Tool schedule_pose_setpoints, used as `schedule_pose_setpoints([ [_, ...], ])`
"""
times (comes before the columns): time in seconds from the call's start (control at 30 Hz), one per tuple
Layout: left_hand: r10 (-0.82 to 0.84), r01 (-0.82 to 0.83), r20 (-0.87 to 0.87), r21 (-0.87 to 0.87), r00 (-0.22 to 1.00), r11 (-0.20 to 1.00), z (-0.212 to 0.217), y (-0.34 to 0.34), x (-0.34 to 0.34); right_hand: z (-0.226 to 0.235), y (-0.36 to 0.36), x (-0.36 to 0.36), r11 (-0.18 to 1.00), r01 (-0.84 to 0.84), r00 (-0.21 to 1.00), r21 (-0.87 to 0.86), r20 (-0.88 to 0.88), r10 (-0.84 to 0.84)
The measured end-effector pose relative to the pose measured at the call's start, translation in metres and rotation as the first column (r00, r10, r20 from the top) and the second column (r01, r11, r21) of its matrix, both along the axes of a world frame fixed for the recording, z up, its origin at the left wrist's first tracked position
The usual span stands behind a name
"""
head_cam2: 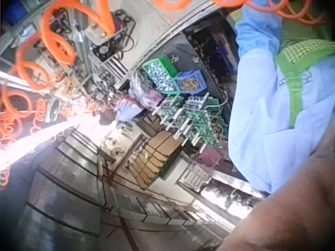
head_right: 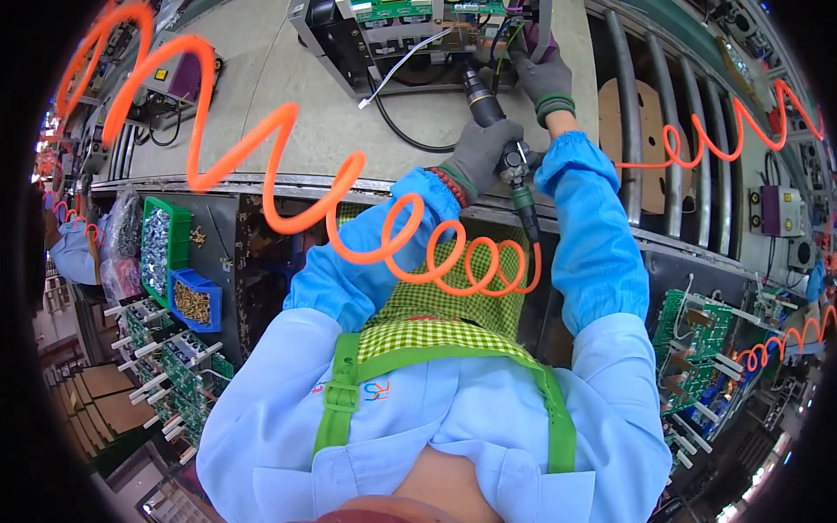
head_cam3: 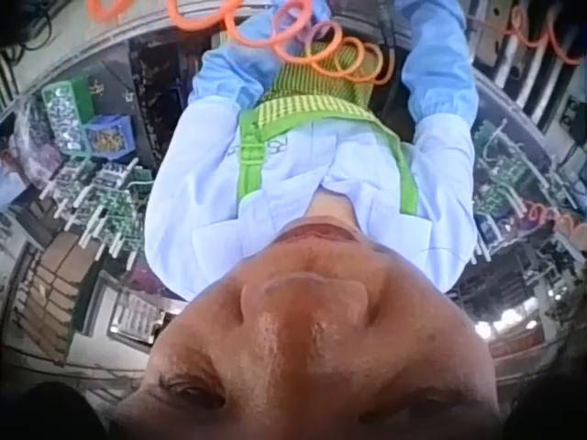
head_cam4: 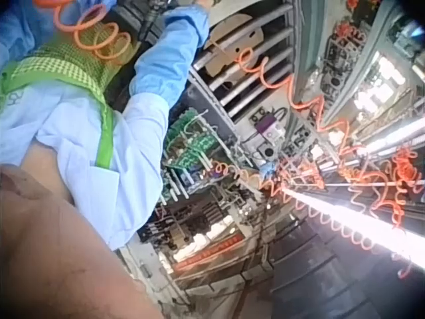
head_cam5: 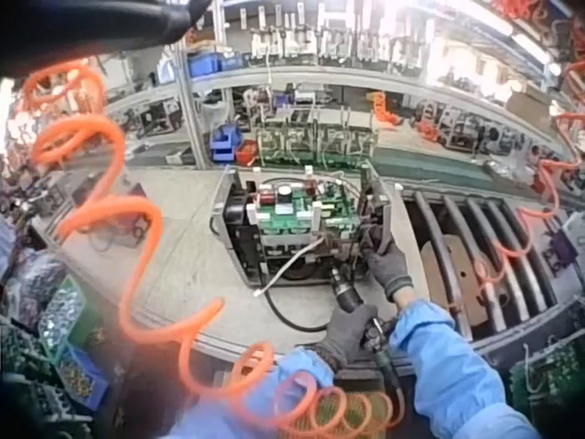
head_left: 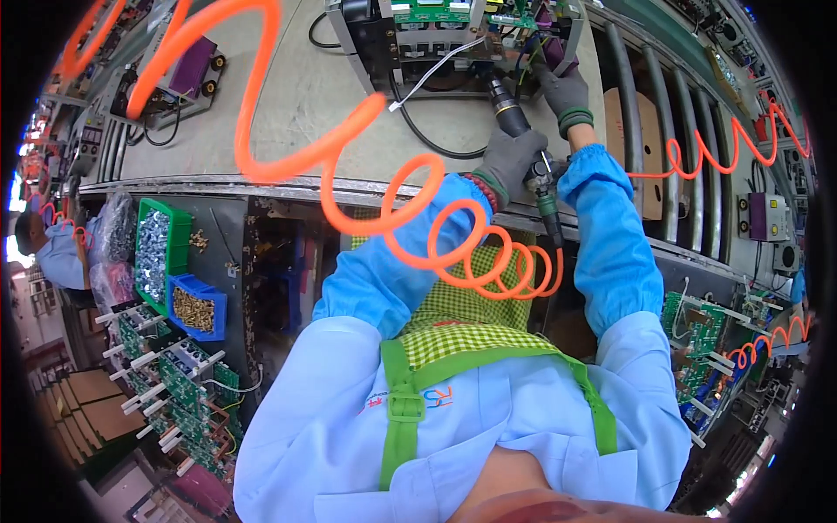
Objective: Assembling electronic components on PCBs and testing power supply units on a production line.
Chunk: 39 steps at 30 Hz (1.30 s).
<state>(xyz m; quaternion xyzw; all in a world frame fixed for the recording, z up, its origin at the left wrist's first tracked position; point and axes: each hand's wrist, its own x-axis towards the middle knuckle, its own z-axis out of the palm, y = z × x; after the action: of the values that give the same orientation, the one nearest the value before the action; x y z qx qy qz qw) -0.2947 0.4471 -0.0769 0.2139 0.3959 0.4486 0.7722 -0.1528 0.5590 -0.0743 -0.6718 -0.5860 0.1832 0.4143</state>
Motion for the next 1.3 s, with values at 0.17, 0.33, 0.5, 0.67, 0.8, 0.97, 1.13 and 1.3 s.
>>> schedule_pose_setpoints([
  [0.17, -0.008, 0.01, -0.036, 0.042, 0.999, 0.999, 0.004, 0.002, -0.002, 0.003, 0.0, -0.001, 0.998, -0.003, 1.0, -0.06, -0.008, 0.003],
  [0.33, -0.038, 0.038, 0.034, -0.004, 0.999, 0.999, 0.001, 0.004, -0.004, 0.007, -0.004, -0.002, 0.999, 0.032, 0.999, -0.029, 0.036, -0.03],
  [0.5, -0.01, 0.01, -0.02, 0.032, 1.0, 0.999, -0.006, 0.006, -0.001, 0.014, -0.009, -0.007, 0.998, 0.009, 0.999, -0.057, -0.039, -0.011],
  [0.67, 0.004, -0.004, 0.026, 0.029, 1.0, 1.0, -0.011, 0.01, 0.004, 0.013, -0.008, -0.003, 0.997, 0.056, 0.997, -0.059, 0.055, -0.053],
  [0.8, 0.125, -0.132, 0.11, 0.057, 0.986, 0.99, 0.007, -0.008, 0.006, 0.008, 0.0, 0.001, 0.997, -0.01, 1.0, -0.079, 0.02, 0.012],
  [0.97, 0.02, -0.023, 0.074, 0.049, 0.997, 0.999, 0.034, -0.081, -0.062, 0.008, 0.001, 0.014, 0.99, -0.102, 0.988, -0.102, -0.129, 0.089],
  [1.13, 0.207, -0.204, -0.028, 0.078, 0.978, 0.976, 0.046, -0.113, -0.17, 0.03, -0.009, 0.071, 0.878, -0.363, 0.887, -0.311, -0.404, 0.224],
  [1.3, 0.583, -0.595, 0.127, 0.227, 0.803, 0.771, 0.068, -0.059, -0.193, 0.033, 0.065, 0.061, 0.955, -0.216, 0.67, -0.204, -0.742, -0.007],
])
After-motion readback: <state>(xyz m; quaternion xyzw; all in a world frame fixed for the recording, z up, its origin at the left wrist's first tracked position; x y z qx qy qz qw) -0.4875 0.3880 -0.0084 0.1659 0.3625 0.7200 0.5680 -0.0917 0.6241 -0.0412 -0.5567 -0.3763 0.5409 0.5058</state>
